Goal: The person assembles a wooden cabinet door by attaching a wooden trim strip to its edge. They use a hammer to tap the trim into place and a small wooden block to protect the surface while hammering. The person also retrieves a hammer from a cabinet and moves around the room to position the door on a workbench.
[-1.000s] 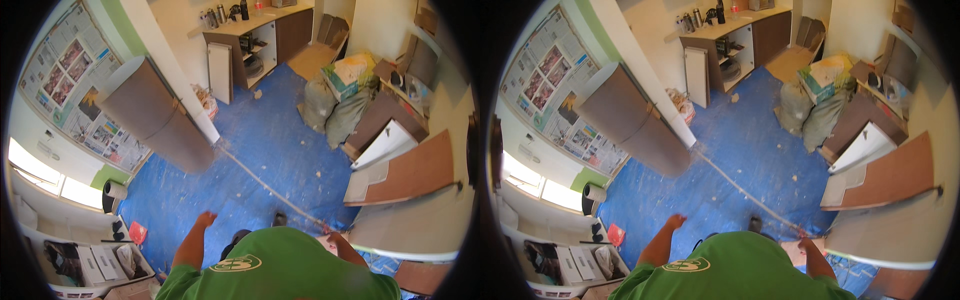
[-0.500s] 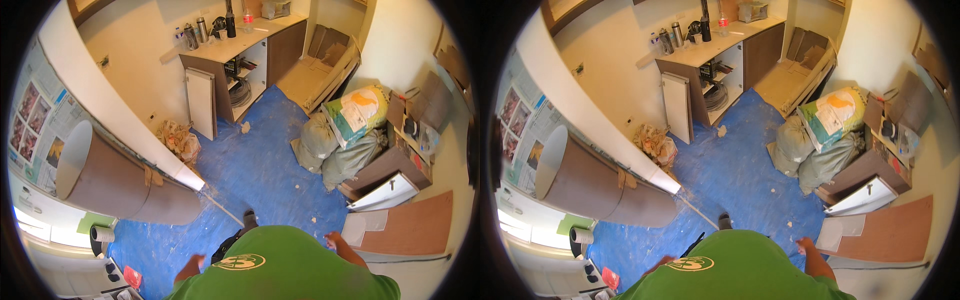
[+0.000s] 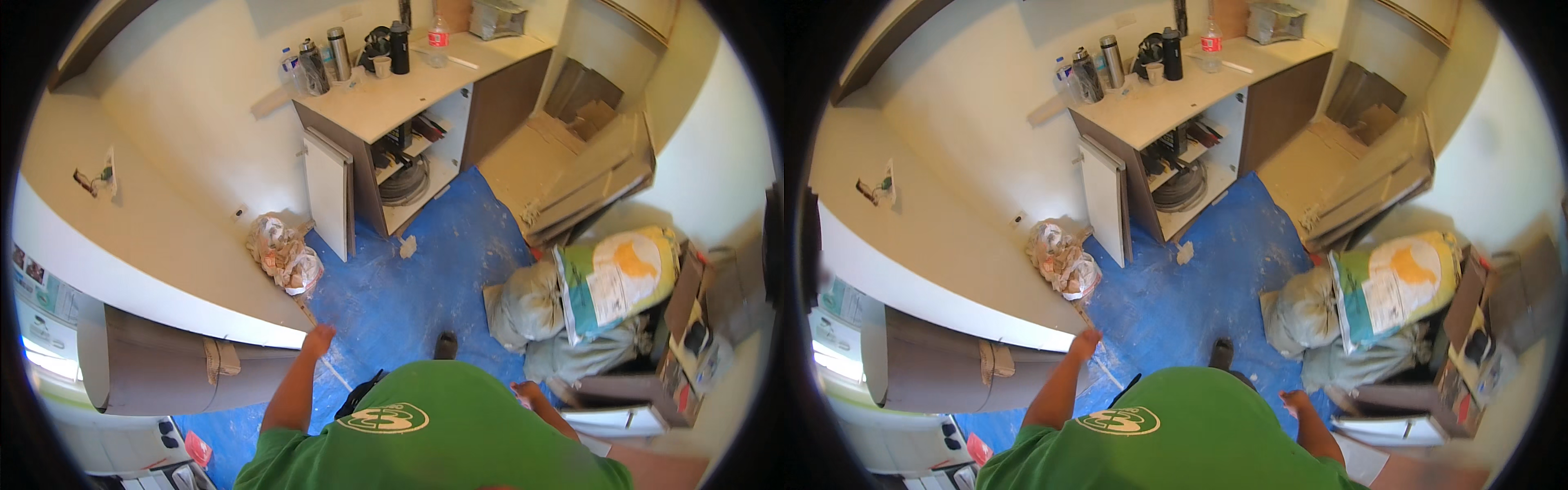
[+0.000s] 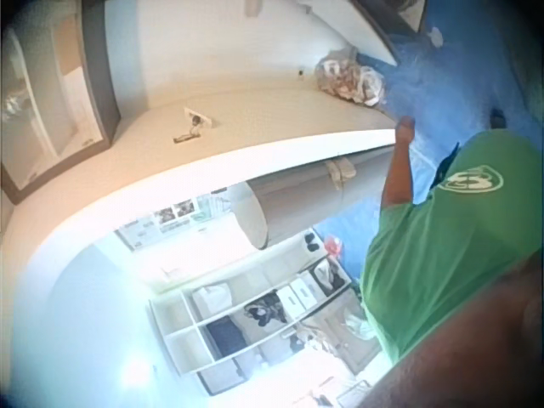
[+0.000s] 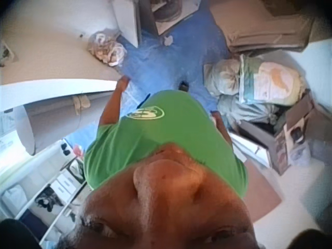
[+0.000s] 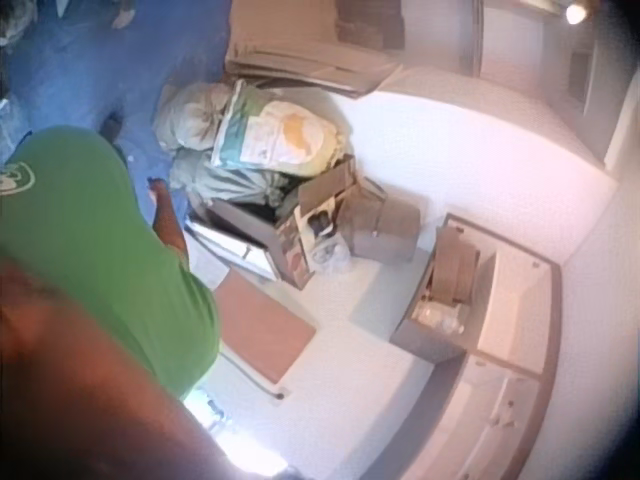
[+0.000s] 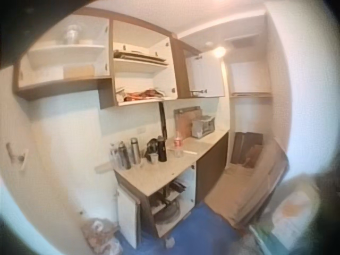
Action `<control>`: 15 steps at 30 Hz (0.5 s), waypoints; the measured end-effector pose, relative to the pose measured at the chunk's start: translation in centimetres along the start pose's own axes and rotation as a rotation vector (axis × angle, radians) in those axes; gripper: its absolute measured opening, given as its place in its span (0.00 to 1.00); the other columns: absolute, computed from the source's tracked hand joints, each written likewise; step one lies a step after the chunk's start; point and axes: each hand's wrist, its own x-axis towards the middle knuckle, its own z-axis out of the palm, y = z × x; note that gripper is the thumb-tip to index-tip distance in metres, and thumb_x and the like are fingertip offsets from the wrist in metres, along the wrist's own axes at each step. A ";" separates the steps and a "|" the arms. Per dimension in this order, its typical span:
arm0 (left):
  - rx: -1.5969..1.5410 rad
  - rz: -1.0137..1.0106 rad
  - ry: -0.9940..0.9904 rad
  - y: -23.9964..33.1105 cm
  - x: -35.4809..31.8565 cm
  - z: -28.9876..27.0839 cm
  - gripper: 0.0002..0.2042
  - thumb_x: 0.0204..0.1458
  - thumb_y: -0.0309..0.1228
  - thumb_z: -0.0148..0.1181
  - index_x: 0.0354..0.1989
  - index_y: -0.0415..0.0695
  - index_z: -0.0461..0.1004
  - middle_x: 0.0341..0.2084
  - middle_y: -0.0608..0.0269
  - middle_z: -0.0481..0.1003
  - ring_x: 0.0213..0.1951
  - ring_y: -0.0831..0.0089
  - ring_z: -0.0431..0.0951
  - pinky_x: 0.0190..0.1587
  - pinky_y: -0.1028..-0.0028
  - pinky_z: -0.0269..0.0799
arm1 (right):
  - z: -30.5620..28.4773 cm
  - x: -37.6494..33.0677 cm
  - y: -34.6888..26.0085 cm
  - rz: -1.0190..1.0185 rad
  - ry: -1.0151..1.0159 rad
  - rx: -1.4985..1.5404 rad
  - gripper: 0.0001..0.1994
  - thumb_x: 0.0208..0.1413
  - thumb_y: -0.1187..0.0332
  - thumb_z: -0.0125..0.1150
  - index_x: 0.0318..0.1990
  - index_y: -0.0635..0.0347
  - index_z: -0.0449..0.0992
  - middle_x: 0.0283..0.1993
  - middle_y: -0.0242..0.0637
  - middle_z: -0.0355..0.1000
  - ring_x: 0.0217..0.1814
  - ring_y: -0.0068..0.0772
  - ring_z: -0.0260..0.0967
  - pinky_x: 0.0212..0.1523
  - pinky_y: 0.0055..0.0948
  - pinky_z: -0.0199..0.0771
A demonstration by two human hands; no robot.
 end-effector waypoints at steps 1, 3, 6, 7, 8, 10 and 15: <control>0.332 -0.033 -0.190 -3.5 -2.0 1.3 0.25 0.65 0.52 0.49 0.51 0.43 0.80 0.50 0.42 0.79 0.53 0.46 0.79 0.57 0.56 0.74 | -0.4 2.1 -7.1 0.248 -0.015 0.053 0.25 0.60 0.44 0.66 0.26 0.60 0.77 0.22 0.40 0.75 0.18 0.37 0.71 0.20 0.41 0.69; 0.242 -0.356 -0.479 -4.2 -5.8 6.1 0.21 0.67 0.48 0.46 0.64 0.58 0.72 0.48 0.47 0.81 0.52 0.50 0.81 0.55 0.54 0.76 | -6.5 5.8 -15.5 0.117 -0.225 -0.514 0.29 0.61 0.40 0.63 0.26 0.62 0.80 0.24 0.43 0.78 0.20 0.38 0.75 0.26 0.41 0.74; 0.396 -0.299 -0.806 -6.6 -10.6 8.8 0.22 0.65 0.47 0.46 0.66 0.62 0.69 0.33 0.57 0.85 0.38 0.56 0.86 0.45 0.51 0.79 | -11.8 14.0 -23.1 -0.027 -0.313 -0.485 0.21 0.61 0.47 0.64 0.43 0.58 0.80 0.36 0.40 0.78 0.29 0.35 0.78 0.33 0.27 0.79; 0.308 -0.337 -0.767 -4.6 -9.4 9.0 0.21 0.65 0.48 0.46 0.65 0.62 0.70 0.33 0.57 0.85 0.38 0.56 0.86 0.46 0.51 0.79 | -14.3 18.0 -22.6 -0.228 -0.323 -0.490 0.18 0.61 0.51 0.65 0.44 0.57 0.81 0.37 0.42 0.77 0.28 0.34 0.77 0.33 0.23 0.79; 0.157 -0.513 -0.743 -4.2 -11.2 9.3 0.21 0.64 0.48 0.47 0.64 0.61 0.71 0.33 0.56 0.85 0.38 0.56 0.86 0.46 0.51 0.79 | -14.3 19.5 -25.5 -0.172 -0.292 -0.429 0.17 0.61 0.52 0.64 0.45 0.56 0.80 0.38 0.42 0.78 0.28 0.33 0.77 0.33 0.23 0.79; -0.012 -0.710 -0.725 -2.7 -11.7 9.4 0.20 0.64 0.48 0.47 0.62 0.59 0.73 0.34 0.55 0.84 0.39 0.55 0.86 0.46 0.52 0.79 | -14.8 20.6 -32.4 -0.047 -0.208 -0.288 0.16 0.62 0.55 0.62 0.49 0.55 0.80 0.41 0.43 0.79 0.28 0.32 0.77 0.32 0.22 0.79; -0.112 -0.767 -0.682 1.0 2.8 7.5 0.20 0.64 0.49 0.49 0.57 0.56 0.76 0.35 0.52 0.84 0.40 0.53 0.85 0.48 0.52 0.78 | -13.0 32.5 -29.2 -0.086 -0.441 -0.392 0.22 0.66 0.49 0.53 0.54 0.57 0.79 0.49 0.47 0.78 0.44 0.41 0.77 0.44 0.38 0.80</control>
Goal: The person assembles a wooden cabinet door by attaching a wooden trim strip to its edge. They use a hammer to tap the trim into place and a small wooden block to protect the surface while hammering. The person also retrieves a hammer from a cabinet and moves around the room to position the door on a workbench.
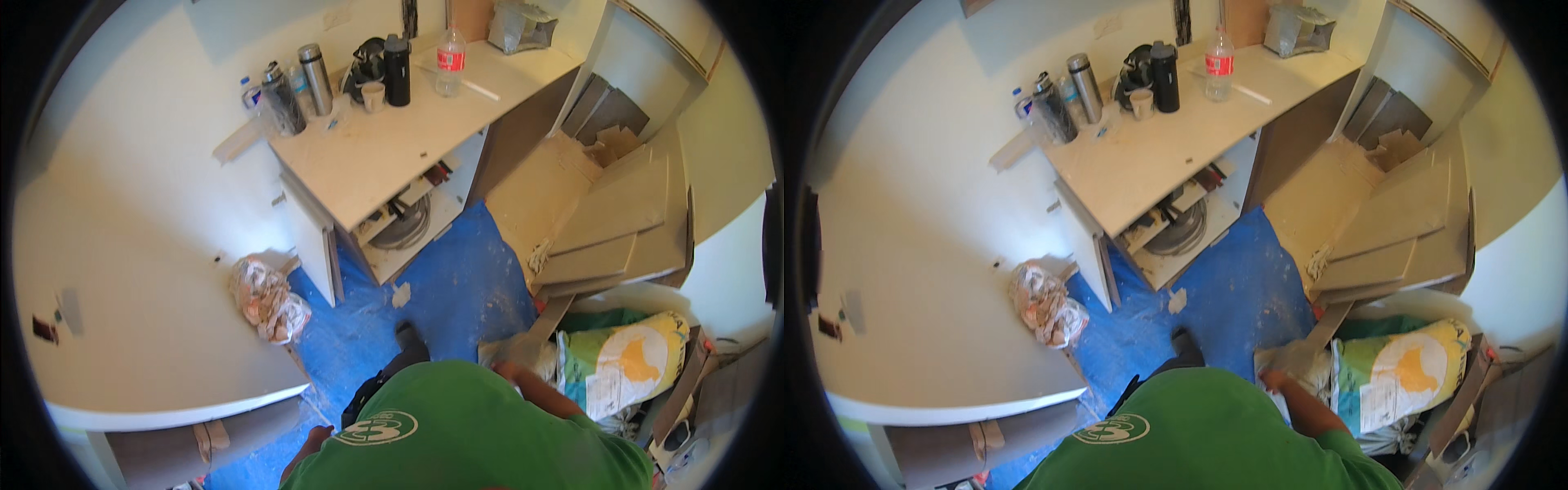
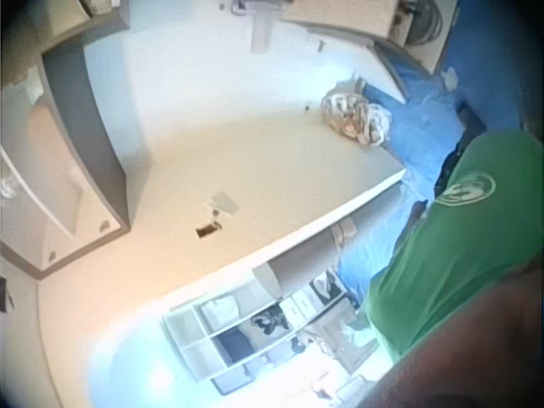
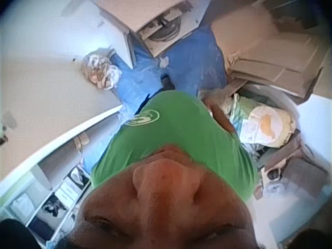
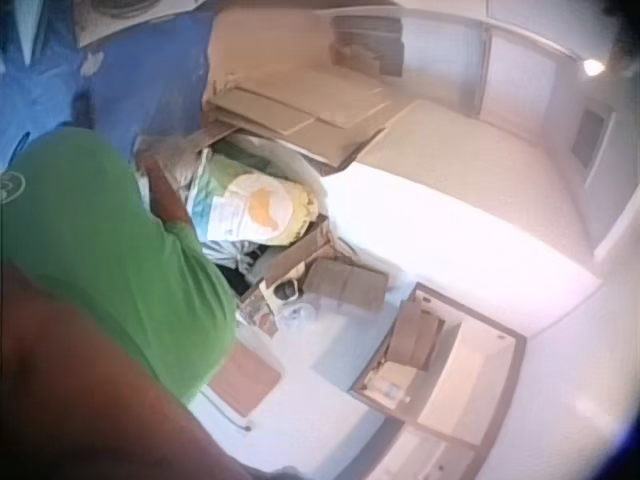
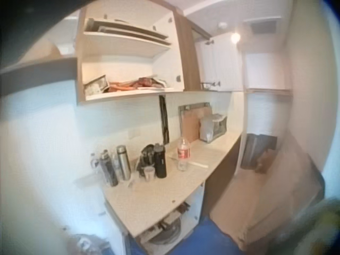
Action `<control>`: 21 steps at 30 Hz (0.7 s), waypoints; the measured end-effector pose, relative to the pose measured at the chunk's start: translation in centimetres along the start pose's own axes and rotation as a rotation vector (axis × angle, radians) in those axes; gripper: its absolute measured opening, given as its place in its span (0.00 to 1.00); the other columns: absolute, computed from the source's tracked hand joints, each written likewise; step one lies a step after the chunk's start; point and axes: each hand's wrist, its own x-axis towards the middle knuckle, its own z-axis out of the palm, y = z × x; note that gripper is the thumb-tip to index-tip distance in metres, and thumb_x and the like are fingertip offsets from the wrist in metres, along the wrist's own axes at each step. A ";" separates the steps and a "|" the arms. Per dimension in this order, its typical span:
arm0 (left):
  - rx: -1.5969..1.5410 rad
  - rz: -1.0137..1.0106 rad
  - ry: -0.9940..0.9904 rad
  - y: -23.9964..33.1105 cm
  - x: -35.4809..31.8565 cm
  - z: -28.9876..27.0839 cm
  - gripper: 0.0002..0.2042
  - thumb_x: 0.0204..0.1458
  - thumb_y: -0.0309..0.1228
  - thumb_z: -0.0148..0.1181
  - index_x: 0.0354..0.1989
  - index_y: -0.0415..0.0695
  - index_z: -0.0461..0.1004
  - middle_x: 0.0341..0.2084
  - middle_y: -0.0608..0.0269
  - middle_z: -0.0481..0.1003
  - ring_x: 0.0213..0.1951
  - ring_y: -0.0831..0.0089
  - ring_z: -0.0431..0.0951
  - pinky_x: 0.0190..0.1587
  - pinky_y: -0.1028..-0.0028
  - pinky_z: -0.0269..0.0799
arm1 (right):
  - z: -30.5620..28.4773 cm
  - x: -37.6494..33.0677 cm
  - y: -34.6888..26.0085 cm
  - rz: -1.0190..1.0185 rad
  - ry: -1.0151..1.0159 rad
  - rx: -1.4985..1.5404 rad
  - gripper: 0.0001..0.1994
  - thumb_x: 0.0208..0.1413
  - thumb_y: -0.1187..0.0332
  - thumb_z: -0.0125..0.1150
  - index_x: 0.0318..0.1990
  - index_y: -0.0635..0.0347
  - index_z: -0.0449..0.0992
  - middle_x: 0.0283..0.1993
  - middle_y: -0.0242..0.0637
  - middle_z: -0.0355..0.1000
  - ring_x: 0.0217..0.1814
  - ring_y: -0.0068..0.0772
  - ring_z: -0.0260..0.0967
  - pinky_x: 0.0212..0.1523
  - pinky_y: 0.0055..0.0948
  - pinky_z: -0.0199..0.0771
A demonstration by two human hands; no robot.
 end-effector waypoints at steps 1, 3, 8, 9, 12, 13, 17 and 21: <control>0.031 0.017 0.029 2.7 1.6 -3.0 0.20 0.64 0.49 0.49 0.56 0.55 0.77 0.35 0.52 0.84 0.40 0.52 0.85 0.48 0.52 0.78 | 0.4 2.0 -0.2 0.009 0.004 0.084 0.24 0.67 0.47 0.51 0.55 0.58 0.78 0.50 0.48 0.78 0.48 0.42 0.77 0.45 0.40 0.80; 0.501 0.498 0.357 9.5 4.3 -9.3 0.20 0.62 0.51 0.52 0.49 0.50 0.81 0.38 0.48 0.83 0.42 0.47 0.83 0.52 0.55 0.76 | -0.4 6.3 3.4 -0.047 0.051 0.280 0.28 0.69 0.43 0.46 0.55 0.61 0.78 0.53 0.50 0.77 0.54 0.45 0.76 0.48 0.46 0.79; -0.642 0.523 0.616 25.0 0.7 -25.0 0.17 0.61 0.42 0.62 0.46 0.41 0.80 0.30 0.57 0.82 0.37 0.62 0.83 0.44 0.66 0.75 | -10.6 6.5 -2.2 0.336 -0.046 0.230 0.31 0.68 0.41 0.48 0.54 0.63 0.78 0.51 0.52 0.79 0.47 0.49 0.80 0.44 0.48 0.81; -0.620 0.639 0.668 27.8 -1.8 -27.7 0.15 0.62 0.40 0.62 0.47 0.40 0.80 0.31 0.58 0.83 0.37 0.64 0.83 0.45 0.66 0.76 | -13.9 5.0 -4.6 0.442 -0.078 0.162 0.31 0.67 0.40 0.50 0.53 0.63 0.78 0.50 0.52 0.79 0.44 0.49 0.81 0.42 0.48 0.82; -1.031 0.695 0.702 32.0 -4.3 -31.0 0.13 0.63 0.36 0.60 0.46 0.40 0.80 0.38 0.54 0.82 0.41 0.64 0.82 0.45 0.66 0.77 | -23.4 8.6 -8.8 0.444 -0.023 -0.001 0.27 0.65 0.45 0.57 0.51 0.64 0.79 0.45 0.52 0.80 0.33 0.48 0.82 0.34 0.46 0.82; -1.028 0.580 0.698 32.1 -4.2 -30.4 0.13 0.64 0.37 0.59 0.46 0.40 0.80 0.39 0.52 0.82 0.42 0.61 0.82 0.46 0.65 0.76 | -26.3 11.5 -9.5 0.389 0.029 -0.073 0.23 0.64 0.51 0.60 0.50 0.65 0.79 0.40 0.52 0.80 0.27 0.46 0.81 0.28 0.45 0.82; 0.152 0.294 0.944 27.9 -4.4 -20.3 0.12 0.65 0.34 0.48 0.44 0.43 0.79 0.38 0.47 0.80 0.42 0.51 0.81 0.46 0.53 0.75 | -36.2 22.3 -19.1 -0.127 0.126 -0.242 0.14 0.59 0.63 0.57 0.41 0.66 0.80 0.35 0.51 0.79 0.33 0.47 0.81 0.35 0.45 0.83; -0.119 0.276 0.677 31.8 -6.0 -4.5 0.19 0.70 0.41 0.41 0.46 0.45 0.78 0.37 0.49 0.82 0.42 0.47 0.82 0.48 0.53 0.76 | -45.1 36.7 -25.8 -0.545 0.189 -1.203 0.16 0.63 0.57 0.53 0.48 0.58 0.79 0.50 0.53 0.79 0.56 0.53 0.76 0.60 0.47 0.74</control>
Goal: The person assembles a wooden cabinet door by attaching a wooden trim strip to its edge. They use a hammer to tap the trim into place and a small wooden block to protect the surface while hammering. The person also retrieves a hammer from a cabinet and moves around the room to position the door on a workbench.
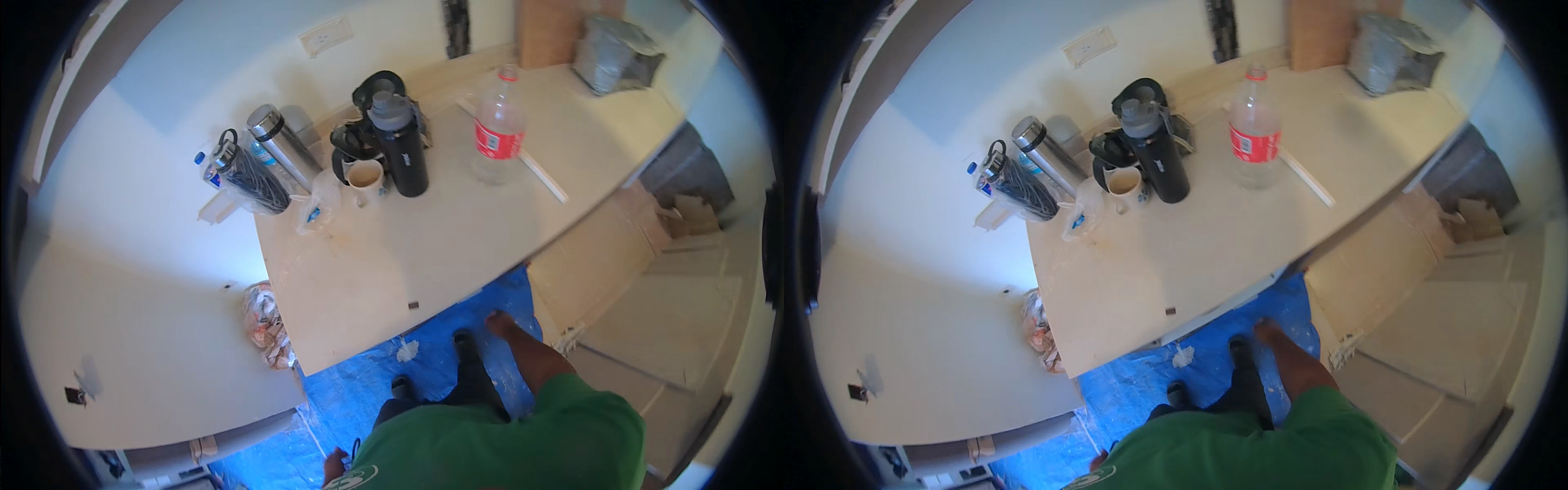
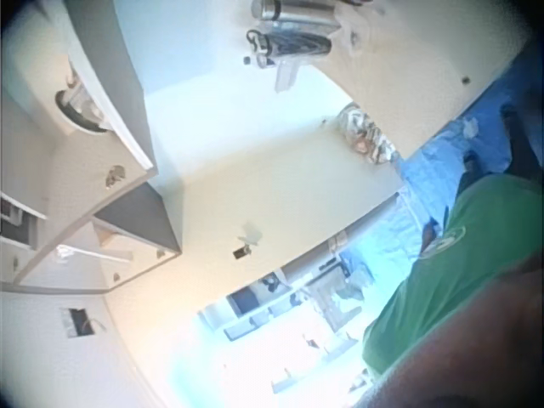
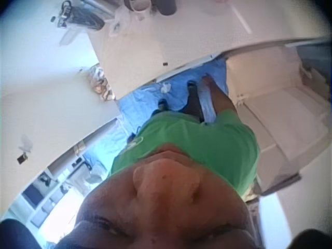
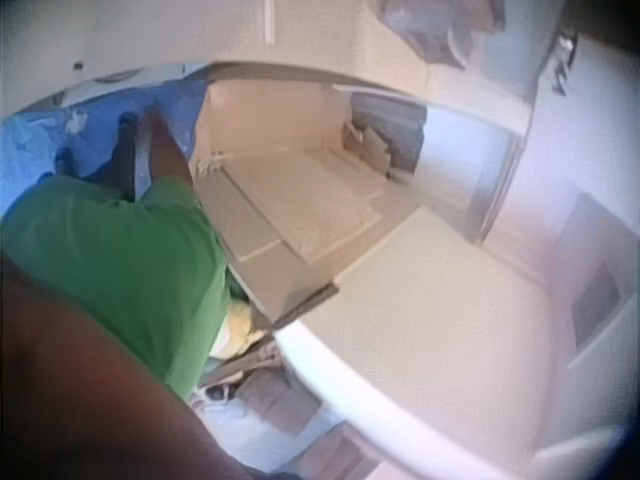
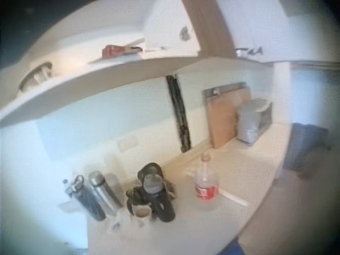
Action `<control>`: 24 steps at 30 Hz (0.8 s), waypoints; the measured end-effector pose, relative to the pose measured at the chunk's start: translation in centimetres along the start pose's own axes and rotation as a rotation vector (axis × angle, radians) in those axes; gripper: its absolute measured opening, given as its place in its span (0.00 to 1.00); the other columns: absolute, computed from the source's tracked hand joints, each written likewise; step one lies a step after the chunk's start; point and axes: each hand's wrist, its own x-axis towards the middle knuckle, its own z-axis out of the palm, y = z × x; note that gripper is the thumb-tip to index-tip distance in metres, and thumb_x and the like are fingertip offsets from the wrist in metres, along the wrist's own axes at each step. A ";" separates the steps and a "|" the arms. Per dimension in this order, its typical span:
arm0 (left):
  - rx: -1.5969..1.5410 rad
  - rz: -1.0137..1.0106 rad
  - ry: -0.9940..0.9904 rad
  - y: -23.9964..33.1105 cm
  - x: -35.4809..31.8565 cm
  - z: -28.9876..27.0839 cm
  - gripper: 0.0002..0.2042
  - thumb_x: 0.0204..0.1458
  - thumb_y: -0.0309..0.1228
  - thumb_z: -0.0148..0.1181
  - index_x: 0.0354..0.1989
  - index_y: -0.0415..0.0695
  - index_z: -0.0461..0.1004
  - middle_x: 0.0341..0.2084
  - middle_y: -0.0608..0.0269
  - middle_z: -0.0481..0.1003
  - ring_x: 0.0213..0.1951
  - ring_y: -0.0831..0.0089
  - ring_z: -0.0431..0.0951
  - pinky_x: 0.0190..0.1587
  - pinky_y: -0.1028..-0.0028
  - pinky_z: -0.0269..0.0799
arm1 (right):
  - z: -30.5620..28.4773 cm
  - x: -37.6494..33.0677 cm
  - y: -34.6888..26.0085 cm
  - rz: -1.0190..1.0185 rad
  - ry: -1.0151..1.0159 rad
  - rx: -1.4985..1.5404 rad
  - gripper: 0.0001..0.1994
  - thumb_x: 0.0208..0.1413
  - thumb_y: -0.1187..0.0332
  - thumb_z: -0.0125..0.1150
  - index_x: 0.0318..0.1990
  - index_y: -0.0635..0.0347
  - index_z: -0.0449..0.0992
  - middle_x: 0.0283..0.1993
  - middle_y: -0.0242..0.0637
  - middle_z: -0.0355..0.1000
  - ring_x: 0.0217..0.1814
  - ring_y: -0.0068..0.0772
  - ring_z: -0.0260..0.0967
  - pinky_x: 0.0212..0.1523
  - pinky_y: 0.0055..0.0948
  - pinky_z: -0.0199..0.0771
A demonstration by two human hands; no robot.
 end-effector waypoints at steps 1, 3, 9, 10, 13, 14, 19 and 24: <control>-0.239 -0.143 -0.059 2.5 -2.4 2.6 0.25 0.72 0.46 0.33 0.47 0.42 0.77 0.43 0.44 0.82 0.47 0.44 0.82 0.52 0.52 0.75 | -2.2 2.6 2.3 0.272 0.072 0.478 0.17 0.64 0.56 0.53 0.48 0.60 0.80 0.51 0.52 0.79 0.56 0.54 0.76 0.59 0.48 0.75; -0.346 -0.452 -0.184 5.0 -5.1 3.3 0.25 0.72 0.47 0.34 0.48 0.42 0.76 0.43 0.44 0.82 0.47 0.44 0.82 0.52 0.52 0.75 | -5.0 6.7 4.9 0.730 0.222 1.232 0.19 0.65 0.55 0.52 0.47 0.61 0.80 0.52 0.51 0.79 0.55 0.54 0.77 0.59 0.48 0.75; -0.408 -0.648 -0.264 11.9 -7.4 4.2 0.24 0.71 0.47 0.35 0.49 0.42 0.76 0.44 0.43 0.81 0.48 0.45 0.81 0.53 0.52 0.74 | -7.7 13.2 10.3 0.906 0.443 1.270 0.19 0.65 0.55 0.53 0.46 0.62 0.80 0.49 0.50 0.79 0.52 0.53 0.76 0.57 0.48 0.75; -0.414 -0.662 -0.273 13.0 -7.9 4.4 0.24 0.71 0.47 0.35 0.49 0.42 0.76 0.44 0.43 0.81 0.48 0.45 0.81 0.53 0.51 0.74 | -7.6 13.6 10.9 0.910 0.448 1.274 0.19 0.65 0.55 0.53 0.46 0.62 0.80 0.49 0.50 0.79 0.52 0.52 0.76 0.56 0.48 0.75; -0.419 -0.683 -0.291 14.9 -8.6 5.0 0.24 0.71 0.47 0.36 0.50 0.42 0.75 0.45 0.42 0.81 0.48 0.45 0.81 0.53 0.51 0.74 | -7.6 14.5 12.3 0.925 0.476 1.287 0.19 0.65 0.55 0.53 0.46 0.62 0.80 0.48 0.49 0.79 0.51 0.52 0.76 0.55 0.47 0.75; -0.421 -0.700 -0.300 15.7 -9.7 5.3 0.24 0.70 0.48 0.36 0.50 0.42 0.75 0.45 0.42 0.81 0.48 0.45 0.81 0.53 0.51 0.74 | -7.2 14.8 12.3 0.921 0.476 1.294 0.19 0.65 0.55 0.53 0.46 0.62 0.80 0.48 0.49 0.79 0.50 0.51 0.76 0.55 0.47 0.75; -0.401 -0.711 -0.351 16.7 -13.3 7.3 0.24 0.70 0.48 0.37 0.51 0.42 0.75 0.46 0.42 0.81 0.49 0.46 0.81 0.53 0.51 0.74 | -7.1 14.7 12.9 0.920 0.499 1.318 0.18 0.66 0.55 0.53 0.45 0.62 0.80 0.46 0.48 0.78 0.48 0.50 0.76 0.53 0.47 0.75; -0.304 -0.675 -0.502 17.8 -14.5 8.8 0.22 0.71 0.45 0.32 0.51 0.39 0.67 0.45 0.32 0.79 0.49 0.36 0.79 0.51 0.44 0.74 | -7.0 15.0 13.5 0.904 0.518 1.332 0.18 0.66 0.55 0.54 0.45 0.63 0.80 0.44 0.47 0.78 0.46 0.48 0.75 0.51 0.46 0.75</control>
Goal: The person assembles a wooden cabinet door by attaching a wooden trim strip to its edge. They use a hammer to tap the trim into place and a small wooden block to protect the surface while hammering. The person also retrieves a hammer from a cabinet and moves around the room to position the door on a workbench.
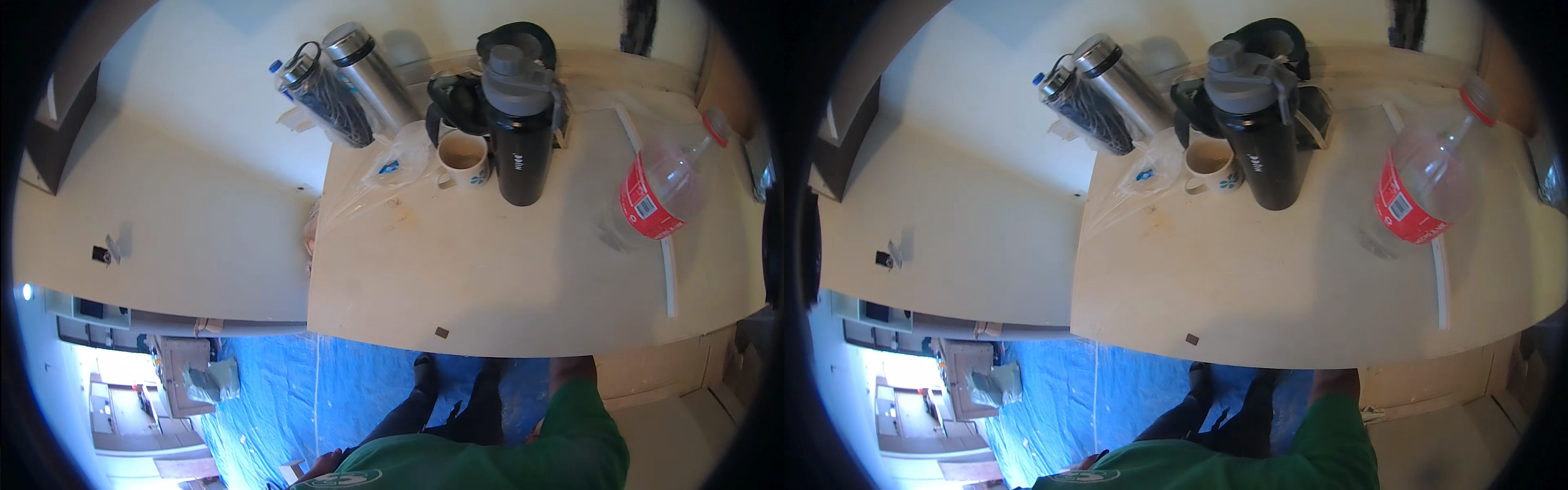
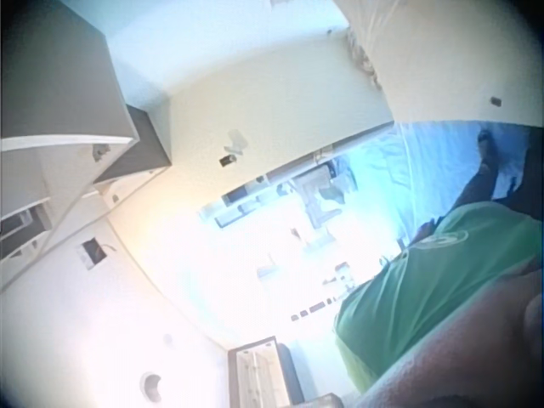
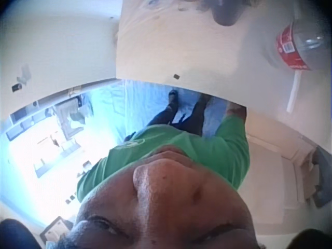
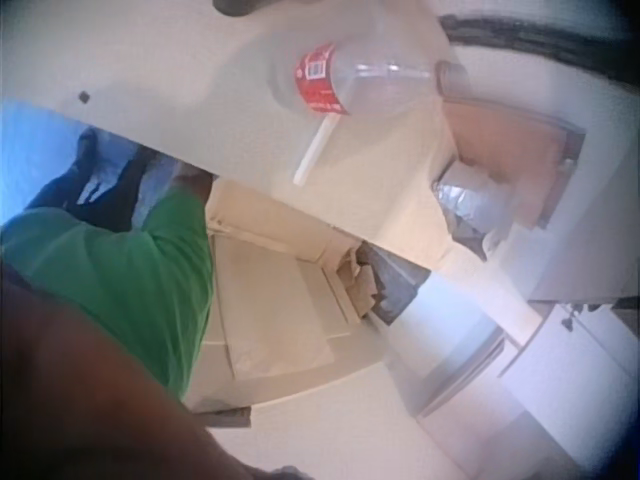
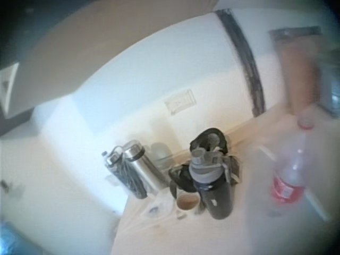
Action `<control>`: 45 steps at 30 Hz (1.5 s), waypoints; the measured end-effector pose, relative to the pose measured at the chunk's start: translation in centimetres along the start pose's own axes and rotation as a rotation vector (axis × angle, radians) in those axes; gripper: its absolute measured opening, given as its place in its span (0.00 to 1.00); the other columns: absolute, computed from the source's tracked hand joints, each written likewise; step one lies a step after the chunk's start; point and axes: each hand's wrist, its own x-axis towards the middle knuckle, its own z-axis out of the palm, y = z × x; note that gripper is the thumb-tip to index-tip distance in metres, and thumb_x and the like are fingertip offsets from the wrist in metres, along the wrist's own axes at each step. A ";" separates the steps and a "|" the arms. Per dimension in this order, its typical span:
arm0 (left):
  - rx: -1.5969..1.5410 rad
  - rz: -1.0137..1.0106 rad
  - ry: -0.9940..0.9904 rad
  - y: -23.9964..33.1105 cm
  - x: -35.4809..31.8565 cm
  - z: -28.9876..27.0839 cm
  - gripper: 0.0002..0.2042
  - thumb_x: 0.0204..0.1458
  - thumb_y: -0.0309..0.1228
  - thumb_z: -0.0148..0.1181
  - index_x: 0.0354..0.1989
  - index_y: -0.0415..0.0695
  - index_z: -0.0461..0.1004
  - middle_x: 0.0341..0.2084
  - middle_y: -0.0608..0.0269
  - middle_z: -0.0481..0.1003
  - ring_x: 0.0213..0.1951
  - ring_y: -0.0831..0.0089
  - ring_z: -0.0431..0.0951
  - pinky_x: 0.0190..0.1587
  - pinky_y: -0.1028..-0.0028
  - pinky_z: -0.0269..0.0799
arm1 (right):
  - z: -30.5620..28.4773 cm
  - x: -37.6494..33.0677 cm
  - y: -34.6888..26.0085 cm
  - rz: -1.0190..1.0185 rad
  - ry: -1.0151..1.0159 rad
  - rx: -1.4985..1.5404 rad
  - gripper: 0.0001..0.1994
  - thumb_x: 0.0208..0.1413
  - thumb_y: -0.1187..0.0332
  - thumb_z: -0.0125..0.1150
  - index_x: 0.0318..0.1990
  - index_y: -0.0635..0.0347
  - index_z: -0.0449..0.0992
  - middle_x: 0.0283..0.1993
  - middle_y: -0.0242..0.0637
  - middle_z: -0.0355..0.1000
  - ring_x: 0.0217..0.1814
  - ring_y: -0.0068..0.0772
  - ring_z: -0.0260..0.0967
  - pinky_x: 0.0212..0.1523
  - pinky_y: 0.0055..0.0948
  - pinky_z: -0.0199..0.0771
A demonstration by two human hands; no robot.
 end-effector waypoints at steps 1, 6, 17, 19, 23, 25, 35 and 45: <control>-0.025 0.055 0.022 0.1 -0.6 0.4 0.21 0.70 0.44 0.34 0.51 0.39 0.67 0.44 0.32 0.79 0.48 0.35 0.79 0.50 0.43 0.74 | -0.1 0.1 -0.1 -0.002 0.001 0.002 0.18 0.66 0.55 0.54 0.45 0.63 0.80 0.44 0.47 0.78 0.46 0.48 0.75 0.51 0.46 0.75; 0.126 0.184 0.096 1.0 -2.9 1.8 0.15 0.67 0.41 0.42 0.52 0.42 0.65 0.41 0.35 0.79 0.46 0.35 0.80 0.46 0.44 0.76 | -1.0 -0.2 0.1 -0.018 -0.001 -0.001 0.18 0.66 0.55 0.54 0.44 0.63 0.80 0.42 0.46 0.78 0.44 0.47 0.75 0.49 0.46 0.75; 0.038 0.227 0.074 0.9 -1.6 1.7 0.17 0.65 0.43 0.46 0.52 0.45 0.69 0.41 0.39 0.78 0.47 0.37 0.79 0.49 0.44 0.75 | -2.0 -1.0 0.6 -0.089 -0.002 0.000 0.18 0.66 0.55 0.55 0.43 0.64 0.80 0.38 0.44 0.77 0.40 0.44 0.74 0.45 0.45 0.75; 0.035 0.221 0.041 0.1 -0.7 1.8 0.17 0.66 0.44 0.45 0.53 0.45 0.69 0.42 0.39 0.78 0.48 0.38 0.79 0.50 0.45 0.75 | -2.7 -0.7 1.0 -0.097 0.028 0.017 0.18 0.66 0.55 0.55 0.43 0.64 0.80 0.37 0.43 0.77 0.39 0.43 0.74 0.45 0.45 0.75; 0.122 0.287 0.056 1.6 -0.9 1.8 0.16 0.67 0.41 0.45 0.55 0.46 0.69 0.43 0.39 0.77 0.47 0.40 0.79 0.49 0.48 0.76 | -3.2 -0.6 0.9 -0.120 0.048 0.031 0.18 0.66 0.55 0.56 0.42 0.64 0.80 0.36 0.42 0.77 0.38 0.42 0.74 0.43 0.45 0.75; 0.066 0.294 0.107 1.6 -2.2 1.9 0.16 0.66 0.41 0.47 0.55 0.47 0.69 0.43 0.40 0.77 0.46 0.40 0.79 0.48 0.48 0.77 | -3.6 -0.6 0.7 -0.122 0.051 0.035 0.18 0.67 0.55 0.56 0.42 0.64 0.80 0.35 0.42 0.77 0.37 0.41 0.74 0.42 0.44 0.75; 0.002 0.248 0.232 5.6 -3.3 3.1 0.16 0.60 0.39 0.53 0.52 0.47 0.73 0.42 0.46 0.78 0.48 0.44 0.79 0.48 0.52 0.78 | -5.5 -0.7 -0.9 -0.193 0.063 0.042 0.18 0.67 0.55 0.57 0.41 0.65 0.80 0.32 0.40 0.76 0.33 0.39 0.73 0.39 0.44 0.75; -1.124 0.044 0.039 5.0 -3.2 4.1 0.17 0.59 0.43 0.60 0.47 0.42 0.80 0.40 0.54 0.81 0.39 0.66 0.80 0.46 0.66 0.75 | -12.5 -16.2 2.9 -0.343 -0.106 -0.276 0.18 0.65 0.56 0.62 0.38 0.65 0.79 0.27 0.37 0.73 0.29 0.32 0.69 0.35 0.42 0.72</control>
